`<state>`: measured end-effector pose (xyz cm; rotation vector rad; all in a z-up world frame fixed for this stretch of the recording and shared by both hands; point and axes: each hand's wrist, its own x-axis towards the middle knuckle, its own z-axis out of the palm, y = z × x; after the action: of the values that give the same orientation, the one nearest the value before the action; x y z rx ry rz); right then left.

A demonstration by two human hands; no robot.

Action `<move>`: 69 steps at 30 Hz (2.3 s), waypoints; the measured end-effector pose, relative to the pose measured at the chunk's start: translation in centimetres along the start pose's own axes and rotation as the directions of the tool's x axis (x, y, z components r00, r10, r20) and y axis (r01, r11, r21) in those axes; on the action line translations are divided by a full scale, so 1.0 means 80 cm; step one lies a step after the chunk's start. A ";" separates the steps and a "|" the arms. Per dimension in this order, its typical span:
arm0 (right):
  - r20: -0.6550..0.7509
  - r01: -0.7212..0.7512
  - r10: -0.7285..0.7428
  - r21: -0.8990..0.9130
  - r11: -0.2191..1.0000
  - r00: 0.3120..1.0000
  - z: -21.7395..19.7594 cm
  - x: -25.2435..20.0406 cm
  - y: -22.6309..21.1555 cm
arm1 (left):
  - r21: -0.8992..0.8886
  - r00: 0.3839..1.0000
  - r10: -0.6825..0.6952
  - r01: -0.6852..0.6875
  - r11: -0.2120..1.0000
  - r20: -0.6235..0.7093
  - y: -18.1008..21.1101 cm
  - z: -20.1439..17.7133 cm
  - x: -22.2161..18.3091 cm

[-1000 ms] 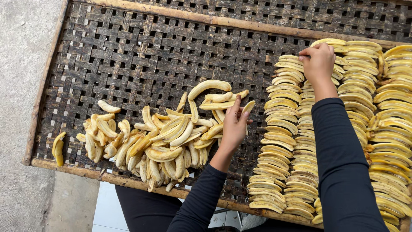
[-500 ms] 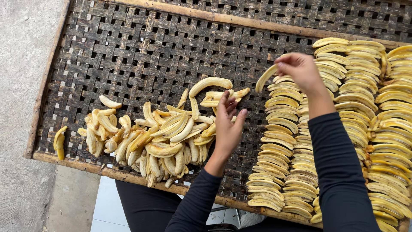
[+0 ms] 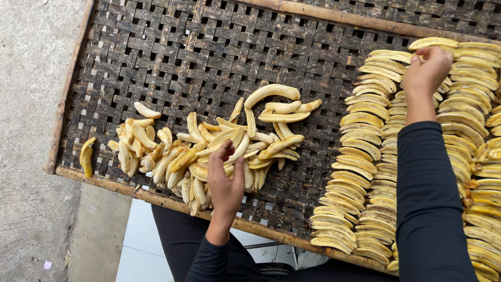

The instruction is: The person picks up banana slices from a pile and arranges them into neat, overlapping rows on a woven drying rack by hand.

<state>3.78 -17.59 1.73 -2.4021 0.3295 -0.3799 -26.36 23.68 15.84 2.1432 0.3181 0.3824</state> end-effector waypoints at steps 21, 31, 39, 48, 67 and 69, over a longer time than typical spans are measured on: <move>0.525 0.776 -0.721 0.167 0.608 0.452 0.000 -0.341 -0.215 | -0.461 0.796 -0.405 0.596 0.658 0.450 -0.012 0.104 -0.144; 0.809 0.240 -0.456 0.390 0.889 0.371 -0.064 -0.285 -0.230 | -0.552 0.924 -0.161 0.340 0.761 0.347 0.008 0.118 -0.089; 0.786 0.089 -0.374 0.381 0.920 0.493 -0.102 -0.190 -0.231 | -0.701 0.818 -0.174 0.563 0.438 0.548 0.008 0.180 -0.037; 0.392 -0.153 -0.061 0.493 0.857 0.918 -0.007 0.025 -0.095 | -0.841 0.792 -0.329 0.541 -0.014 0.515 0.015 0.196 0.016; 0.803 -0.296 -0.155 0.381 0.876 0.575 -0.011 -0.098 -0.116 | -0.944 0.823 -0.491 0.330 0.006 0.285 0.018 0.213 0.024; 0.920 -0.569 -0.232 0.380 0.729 0.316 -0.012 -0.163 -0.136 | -0.964 0.875 -0.441 0.258 0.070 0.202 0.025 0.229 0.031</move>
<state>-7.15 -5.77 7.23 -1.4173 -0.1034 0.9427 -16.83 9.78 7.99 0.6189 0.4856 0.3055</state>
